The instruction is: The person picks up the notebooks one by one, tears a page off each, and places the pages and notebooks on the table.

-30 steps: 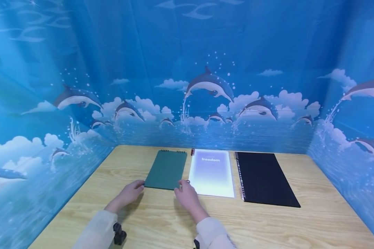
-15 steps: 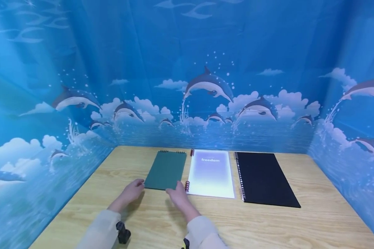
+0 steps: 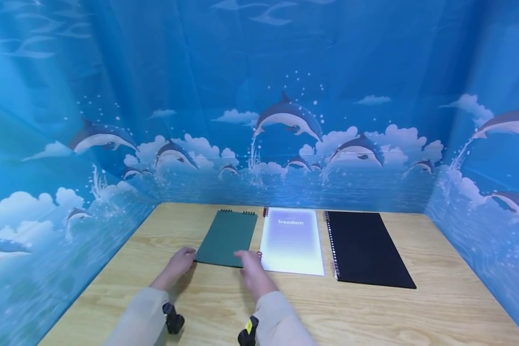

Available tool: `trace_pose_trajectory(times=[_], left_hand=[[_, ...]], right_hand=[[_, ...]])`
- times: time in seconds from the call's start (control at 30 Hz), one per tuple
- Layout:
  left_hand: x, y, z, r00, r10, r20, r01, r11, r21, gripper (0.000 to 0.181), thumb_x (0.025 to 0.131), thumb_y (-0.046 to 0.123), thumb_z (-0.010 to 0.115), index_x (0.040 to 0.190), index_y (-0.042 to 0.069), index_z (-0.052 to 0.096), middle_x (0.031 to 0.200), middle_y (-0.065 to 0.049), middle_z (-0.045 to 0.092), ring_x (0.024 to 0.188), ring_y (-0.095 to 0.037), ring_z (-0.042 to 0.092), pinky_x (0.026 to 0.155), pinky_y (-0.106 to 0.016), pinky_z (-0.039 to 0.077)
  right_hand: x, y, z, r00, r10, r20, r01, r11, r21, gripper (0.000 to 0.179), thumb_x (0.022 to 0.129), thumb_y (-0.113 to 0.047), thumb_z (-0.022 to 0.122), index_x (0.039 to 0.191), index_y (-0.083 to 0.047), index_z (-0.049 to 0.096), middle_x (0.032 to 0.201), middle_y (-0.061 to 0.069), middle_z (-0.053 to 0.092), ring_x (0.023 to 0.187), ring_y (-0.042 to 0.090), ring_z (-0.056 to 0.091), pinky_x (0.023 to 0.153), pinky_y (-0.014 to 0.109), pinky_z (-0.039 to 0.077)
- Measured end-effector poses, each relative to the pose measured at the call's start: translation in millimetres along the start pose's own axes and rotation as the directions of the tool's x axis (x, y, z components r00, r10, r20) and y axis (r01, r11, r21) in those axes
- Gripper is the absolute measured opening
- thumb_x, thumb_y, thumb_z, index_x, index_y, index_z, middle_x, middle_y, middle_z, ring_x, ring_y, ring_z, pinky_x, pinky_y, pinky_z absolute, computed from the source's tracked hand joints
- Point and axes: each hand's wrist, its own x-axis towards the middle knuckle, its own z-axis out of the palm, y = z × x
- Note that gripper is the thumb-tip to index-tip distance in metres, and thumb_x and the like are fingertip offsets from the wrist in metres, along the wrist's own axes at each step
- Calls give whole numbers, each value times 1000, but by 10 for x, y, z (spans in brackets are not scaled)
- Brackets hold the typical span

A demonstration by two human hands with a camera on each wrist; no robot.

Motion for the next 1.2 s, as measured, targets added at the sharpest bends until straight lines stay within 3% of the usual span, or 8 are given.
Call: trace_pose_trajectory(times=[0.1,0.2,0.27,0.43,0.77,0.97,1.1,1.2], left_hand=[[15,-1,29,999,-35,-19,35,999,0,43,93,14,38,124,-16,41,128,-35,43,119,-48,41,99,-52,36],[13,3,48,996,-82,-27,82,997,-11,45,93,14,40,125,-17,40,128,-36,43,119,-48,41,98,-52,37],[11,0,54,993,-110,-31,109,994,-28,45,93,14,41,125,-17,39,127,-35,44,117,-47,43,97,-51,39],[3,-24,45,990,-134,-46,129,985,-112,43,89,14,49,116,-18,45,117,-35,50,109,-45,49,92,-51,42],[-19,-4,41,987,-159,-11,157,982,-108,41,88,15,51,113,-18,48,114,-33,52,106,-42,51,90,-48,43],[-57,-14,17,993,-117,-25,113,986,-122,35,88,13,52,109,-15,51,110,-30,55,101,-39,54,87,-48,44],[-54,-39,27,993,-114,-18,110,984,-140,36,89,12,51,112,-16,49,113,-30,54,104,-41,52,90,-49,42],[-61,-52,34,993,-115,-13,112,984,-140,40,90,12,51,117,-16,45,117,-32,51,109,-43,50,94,-51,40]], right_hand=[[13,-3,-6,1000,9,-21,-8,999,34,64,91,-6,45,138,16,9,146,35,4,133,44,20,110,46,25],[15,3,4,998,0,-68,2,1000,30,60,89,-8,47,137,14,18,126,24,35,97,24,45,88,32,41],[15,5,15,995,-6,-95,8,1000,20,56,88,-8,49,134,14,25,102,10,39,77,13,36,74,24,39],[36,21,32,994,-18,-109,19,1000,9,48,88,-9,49,128,12,33,71,-4,32,64,7,33,66,20,37],[62,77,36,990,4,-139,-3,1000,8,39,86,-5,52,118,7,35,64,-6,39,54,4,36,54,15,36],[93,119,-18,994,-17,-107,-8,973,-229,10,87,-7,54,77,-7,51,54,-7,44,45,4,33,44,16,28],[116,152,-52,996,-59,-64,32,933,-358,11,89,-9,52,94,0,56,66,-4,49,56,7,40,48,18,29],[123,175,-78,995,-90,-45,67,922,-380,35,88,-7,53,120,6,48,75,0,53,63,9,46,50,19,31]])
